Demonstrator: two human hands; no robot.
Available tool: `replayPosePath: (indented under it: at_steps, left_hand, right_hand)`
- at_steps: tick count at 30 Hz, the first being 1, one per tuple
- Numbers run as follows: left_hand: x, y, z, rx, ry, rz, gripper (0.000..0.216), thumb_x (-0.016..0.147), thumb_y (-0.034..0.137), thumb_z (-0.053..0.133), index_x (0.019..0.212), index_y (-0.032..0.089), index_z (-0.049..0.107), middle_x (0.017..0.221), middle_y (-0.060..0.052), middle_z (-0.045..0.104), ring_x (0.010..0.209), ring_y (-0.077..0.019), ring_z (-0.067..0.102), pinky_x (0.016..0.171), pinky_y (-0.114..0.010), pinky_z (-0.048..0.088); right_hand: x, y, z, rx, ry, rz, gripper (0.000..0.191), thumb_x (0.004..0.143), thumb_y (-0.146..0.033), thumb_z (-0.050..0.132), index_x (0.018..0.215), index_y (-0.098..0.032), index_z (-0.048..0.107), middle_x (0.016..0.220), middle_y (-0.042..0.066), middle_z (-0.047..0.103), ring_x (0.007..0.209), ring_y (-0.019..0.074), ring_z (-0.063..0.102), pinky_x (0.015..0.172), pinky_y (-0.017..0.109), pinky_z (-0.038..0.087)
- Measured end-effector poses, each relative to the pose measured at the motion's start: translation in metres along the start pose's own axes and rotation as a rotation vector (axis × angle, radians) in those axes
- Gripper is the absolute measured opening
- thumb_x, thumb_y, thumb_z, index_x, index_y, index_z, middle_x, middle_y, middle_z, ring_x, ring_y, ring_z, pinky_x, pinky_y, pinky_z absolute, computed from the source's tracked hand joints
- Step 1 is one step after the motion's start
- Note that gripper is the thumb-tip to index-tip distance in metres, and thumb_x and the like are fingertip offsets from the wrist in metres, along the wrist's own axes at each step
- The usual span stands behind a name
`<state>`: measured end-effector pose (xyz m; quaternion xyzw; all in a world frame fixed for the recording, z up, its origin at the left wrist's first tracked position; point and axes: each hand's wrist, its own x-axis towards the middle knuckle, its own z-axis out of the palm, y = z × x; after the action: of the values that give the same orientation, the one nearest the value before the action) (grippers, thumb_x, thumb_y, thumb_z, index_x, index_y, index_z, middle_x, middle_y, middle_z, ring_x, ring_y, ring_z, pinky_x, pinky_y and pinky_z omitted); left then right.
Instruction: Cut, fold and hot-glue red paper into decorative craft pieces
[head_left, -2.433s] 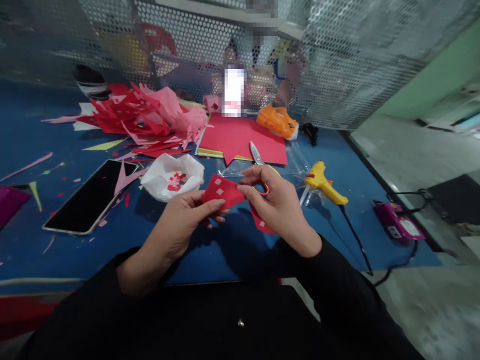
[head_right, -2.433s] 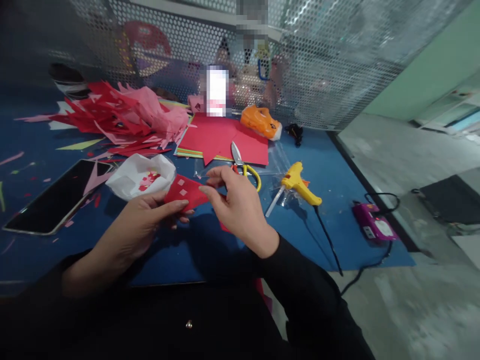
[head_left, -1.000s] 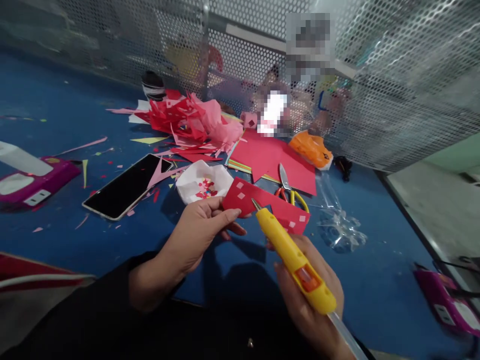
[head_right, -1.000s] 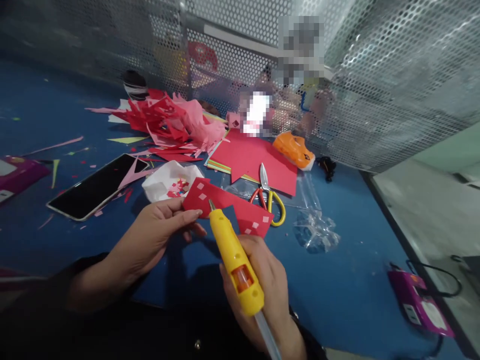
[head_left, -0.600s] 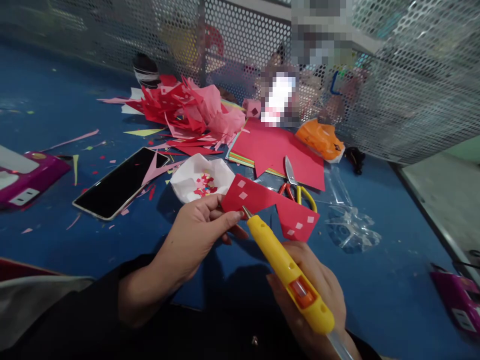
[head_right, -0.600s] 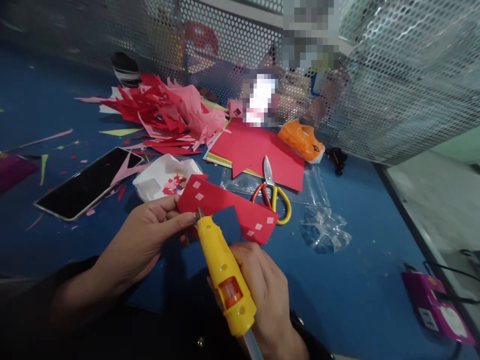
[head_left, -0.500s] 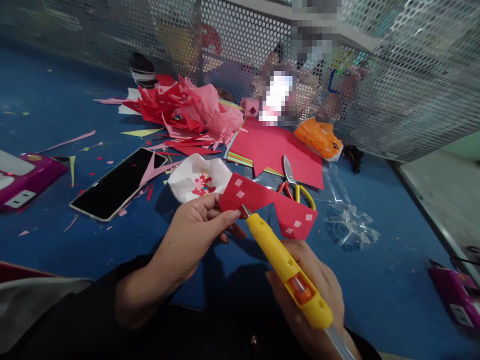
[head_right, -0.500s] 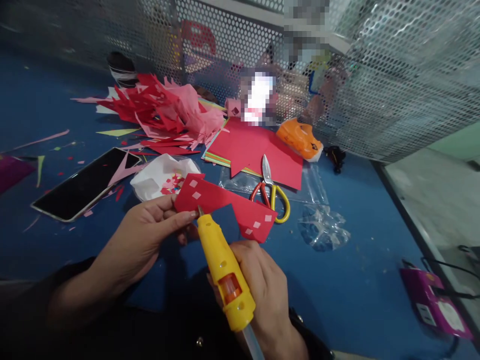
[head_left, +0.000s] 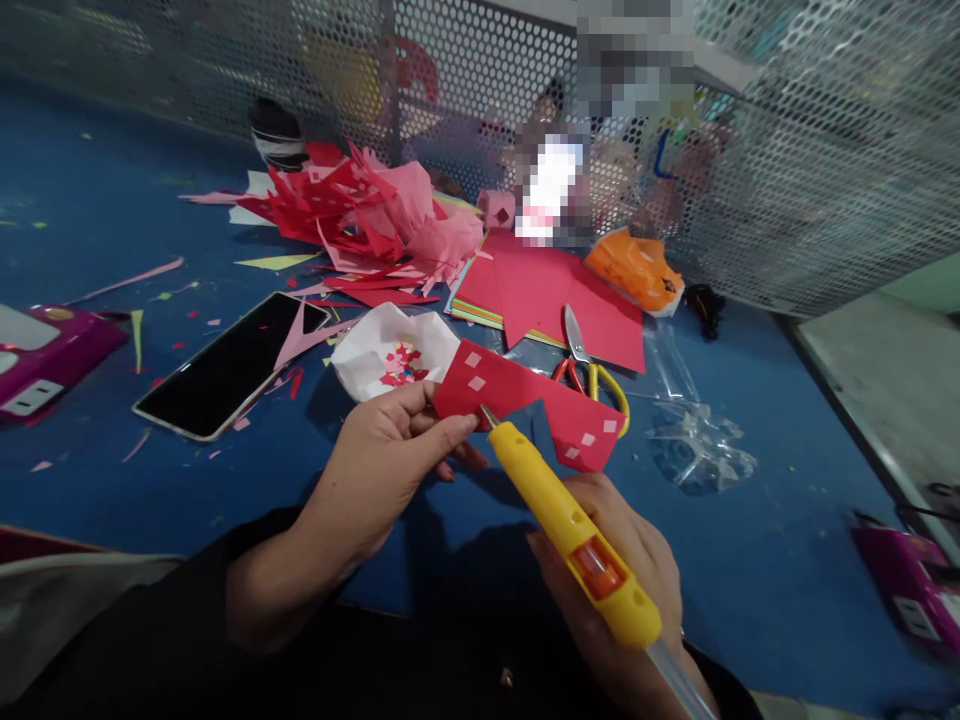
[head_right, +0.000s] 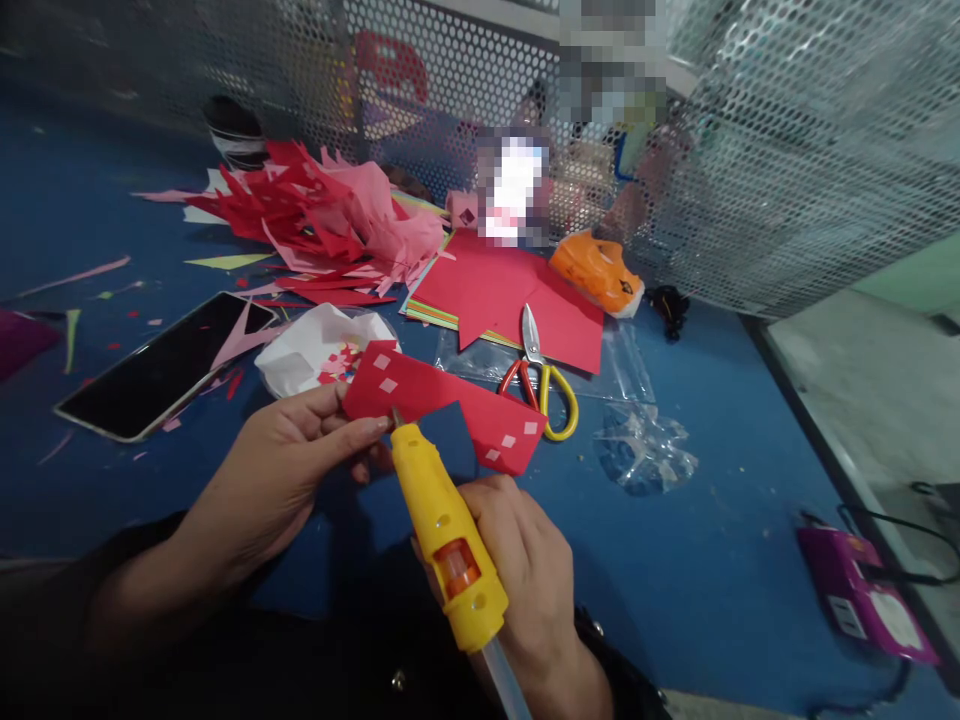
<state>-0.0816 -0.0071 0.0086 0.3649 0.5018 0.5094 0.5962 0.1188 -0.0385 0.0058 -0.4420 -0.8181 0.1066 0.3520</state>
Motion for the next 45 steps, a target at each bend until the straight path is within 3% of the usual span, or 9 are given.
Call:
replayPosePath:
  at_steps: [45]
  left_hand:
    - [-0.0003,0.0,-0.001,-0.007,-0.016,0.005,0.006,0.081,0.023,0.077,0.087,0.022,0.075,0.069,0.004,0.07,0.054,-0.0063,0.063,0.048,-0.012,0.046]
  right_hand:
    - [-0.0079,0.0017,0.0021,-0.047,0.015,0.037,0.007,0.093,-0.025,0.06,0.088,-0.024,0.056,0.07,-0.005,0.062,0.058,0.0108,0.061,0.052,0.021,0.046]
